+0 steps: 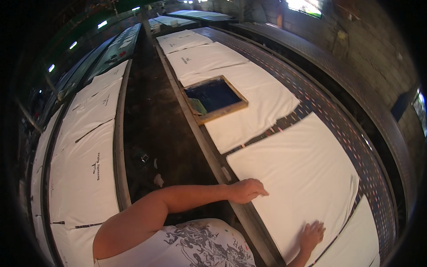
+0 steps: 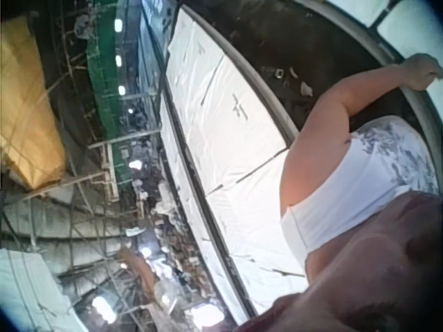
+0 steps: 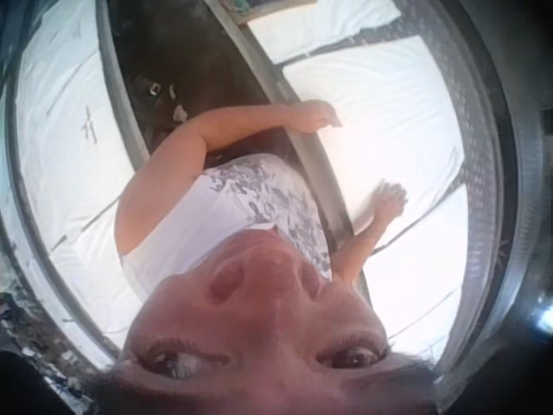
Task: The person performs screen printing on white t-shirts. They align a screen printing frame on each shirt, pull a squeegee across the screen to apply ink, lift the frame, and then move to the next shirt. The process is repeated for multiple shirts.
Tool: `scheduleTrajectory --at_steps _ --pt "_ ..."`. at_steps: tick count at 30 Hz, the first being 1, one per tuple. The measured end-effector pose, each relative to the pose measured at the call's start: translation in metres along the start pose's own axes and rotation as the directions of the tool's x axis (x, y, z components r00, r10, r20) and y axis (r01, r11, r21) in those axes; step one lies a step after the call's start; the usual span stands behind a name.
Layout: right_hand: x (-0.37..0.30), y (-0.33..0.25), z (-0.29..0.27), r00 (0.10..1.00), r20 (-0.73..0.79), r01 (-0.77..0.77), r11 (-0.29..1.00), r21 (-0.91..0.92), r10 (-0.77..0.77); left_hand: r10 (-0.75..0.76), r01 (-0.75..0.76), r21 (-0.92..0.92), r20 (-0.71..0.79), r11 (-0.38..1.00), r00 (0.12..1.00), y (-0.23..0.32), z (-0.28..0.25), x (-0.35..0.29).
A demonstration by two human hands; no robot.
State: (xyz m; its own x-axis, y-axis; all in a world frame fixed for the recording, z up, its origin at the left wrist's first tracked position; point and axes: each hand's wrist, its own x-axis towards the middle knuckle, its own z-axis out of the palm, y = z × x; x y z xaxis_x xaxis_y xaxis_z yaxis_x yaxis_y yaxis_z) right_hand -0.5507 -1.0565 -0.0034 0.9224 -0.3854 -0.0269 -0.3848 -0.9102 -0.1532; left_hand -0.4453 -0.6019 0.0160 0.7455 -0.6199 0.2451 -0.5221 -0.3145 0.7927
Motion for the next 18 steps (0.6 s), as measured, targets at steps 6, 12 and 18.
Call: scheduleTrajectory --at_steps 6,12,18 --pt "0.006 -0.082 0.009 0.955 -0.263 0.161 0.984 0.077 -0.136 0.092 -0.091 0.017 -0.138 0.996 0.986 -0.04 -0.125 -0.048" --pt "-0.03 -0.234 0.005 0.845 -0.297 0.474 0.88 0.027 -0.445 -0.012 -0.034 -0.163 -0.271 0.986 0.962 -0.079 -0.196 -0.105" --pt "-0.039 -0.292 -0.013 0.843 -0.255 0.508 0.857 0.09 -0.473 -0.164 0.096 -0.242 -0.275 0.965 0.947 -0.075 -0.233 -0.113"
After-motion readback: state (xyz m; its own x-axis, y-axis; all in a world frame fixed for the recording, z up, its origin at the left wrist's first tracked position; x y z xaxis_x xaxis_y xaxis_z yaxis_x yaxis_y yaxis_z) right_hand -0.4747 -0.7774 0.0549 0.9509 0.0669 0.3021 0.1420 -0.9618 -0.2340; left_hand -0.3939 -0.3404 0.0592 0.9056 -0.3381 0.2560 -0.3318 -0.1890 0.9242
